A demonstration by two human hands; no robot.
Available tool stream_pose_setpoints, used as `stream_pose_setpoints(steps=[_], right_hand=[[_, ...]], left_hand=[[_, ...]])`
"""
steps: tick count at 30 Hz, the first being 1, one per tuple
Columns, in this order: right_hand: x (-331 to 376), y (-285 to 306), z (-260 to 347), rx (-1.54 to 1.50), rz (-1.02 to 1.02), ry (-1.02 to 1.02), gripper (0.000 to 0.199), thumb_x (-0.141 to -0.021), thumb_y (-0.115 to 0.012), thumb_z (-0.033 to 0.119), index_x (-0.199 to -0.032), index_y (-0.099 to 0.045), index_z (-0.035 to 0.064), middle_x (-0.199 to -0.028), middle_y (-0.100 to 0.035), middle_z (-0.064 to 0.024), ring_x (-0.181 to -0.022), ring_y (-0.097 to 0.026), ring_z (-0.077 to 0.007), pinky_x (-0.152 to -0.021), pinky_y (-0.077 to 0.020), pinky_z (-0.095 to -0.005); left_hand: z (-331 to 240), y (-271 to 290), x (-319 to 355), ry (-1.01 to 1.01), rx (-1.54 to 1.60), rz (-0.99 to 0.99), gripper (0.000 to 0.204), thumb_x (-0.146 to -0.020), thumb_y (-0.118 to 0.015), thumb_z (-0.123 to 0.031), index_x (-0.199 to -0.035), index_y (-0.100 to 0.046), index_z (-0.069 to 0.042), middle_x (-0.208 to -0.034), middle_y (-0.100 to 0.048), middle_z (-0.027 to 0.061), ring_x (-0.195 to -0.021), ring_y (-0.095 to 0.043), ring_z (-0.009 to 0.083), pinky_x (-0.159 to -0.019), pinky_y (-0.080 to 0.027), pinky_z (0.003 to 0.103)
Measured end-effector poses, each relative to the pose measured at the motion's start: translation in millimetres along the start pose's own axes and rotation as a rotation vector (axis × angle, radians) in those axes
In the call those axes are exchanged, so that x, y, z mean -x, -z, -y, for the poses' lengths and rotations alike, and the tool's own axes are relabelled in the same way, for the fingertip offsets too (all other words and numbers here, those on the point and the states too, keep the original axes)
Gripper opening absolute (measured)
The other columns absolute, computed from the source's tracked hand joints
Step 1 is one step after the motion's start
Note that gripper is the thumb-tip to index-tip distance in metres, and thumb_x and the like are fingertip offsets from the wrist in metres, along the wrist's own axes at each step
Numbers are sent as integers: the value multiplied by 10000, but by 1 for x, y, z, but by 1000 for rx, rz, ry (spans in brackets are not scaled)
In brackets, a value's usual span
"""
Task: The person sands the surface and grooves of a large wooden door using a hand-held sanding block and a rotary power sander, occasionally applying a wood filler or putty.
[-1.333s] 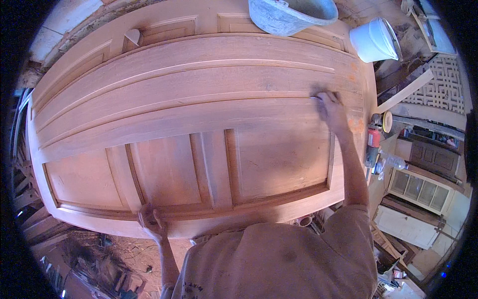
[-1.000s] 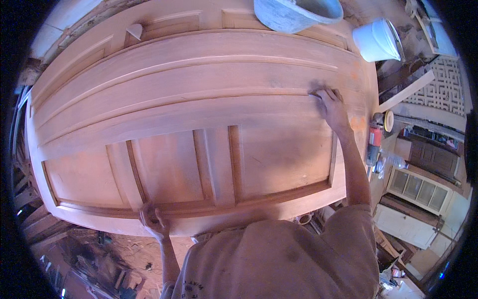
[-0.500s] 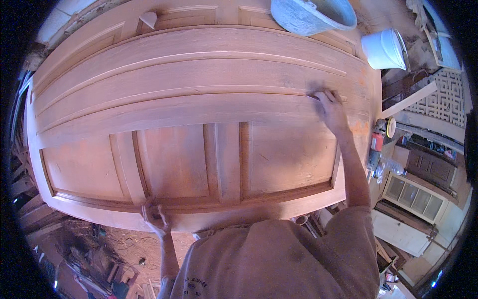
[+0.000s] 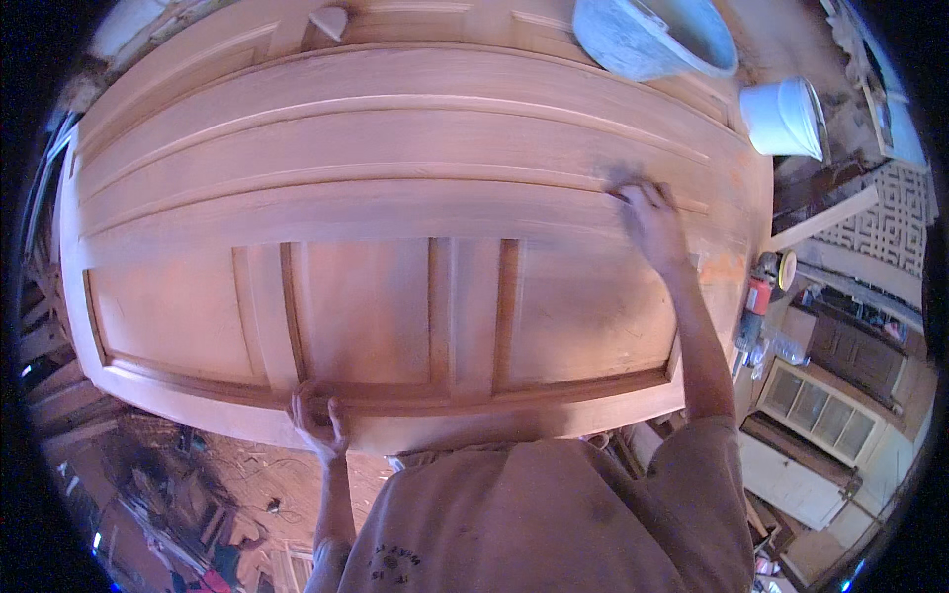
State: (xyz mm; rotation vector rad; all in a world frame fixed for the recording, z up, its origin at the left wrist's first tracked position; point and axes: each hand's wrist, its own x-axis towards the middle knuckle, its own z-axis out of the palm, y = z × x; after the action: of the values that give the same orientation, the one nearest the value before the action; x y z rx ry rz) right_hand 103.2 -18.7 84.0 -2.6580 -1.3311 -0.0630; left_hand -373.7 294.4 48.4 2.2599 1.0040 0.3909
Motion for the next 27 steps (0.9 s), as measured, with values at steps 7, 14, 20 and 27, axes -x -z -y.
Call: stream_pose_setpoints(steps=[7,14,20,27], right_hand=[[-34,-23,59,-58,76,-23,248,-855,-603,67,-1098,-606,120,-1174,-634,-84,-1193,-529,-369,-1018,-435,-462],[-105,-57,166,-64,103,60,293,-819,-610,11,-1094,-592,110,-1236,-619,-109,-1205,-520,-375,-1020,-434,-456],[-48,-25,76,-64,60,-13,276,-811,-634,-10,-1064,-621,99,-1071,-665,-117,-1031,-588,-371,-915,-480,-454],[-141,-77,231,-103,-51,165,295,-787,-631,5,-1062,-611,110,-1091,-656,-117,-1055,-572,-370,-923,-475,-473]], left_hand=[[4,1,-4,-46,-41,-13,498,-852,-630,-490,-1054,-626,-34,-1001,-650,134,-947,-618,320,-863,-395,436],[3,10,-4,7,16,103,499,-830,-643,-494,-1043,-634,-43,-1020,-657,141,-957,-623,316,-858,-387,419],[2,7,-7,-57,14,90,491,-807,-657,-487,-1040,-644,-56,-1020,-663,128,-952,-626,301,-843,-381,412],[0,14,-12,-39,-11,113,486,-781,-696,-461,-1049,-653,-58,-1030,-663,118,-955,-625,293,-865,-383,422]])
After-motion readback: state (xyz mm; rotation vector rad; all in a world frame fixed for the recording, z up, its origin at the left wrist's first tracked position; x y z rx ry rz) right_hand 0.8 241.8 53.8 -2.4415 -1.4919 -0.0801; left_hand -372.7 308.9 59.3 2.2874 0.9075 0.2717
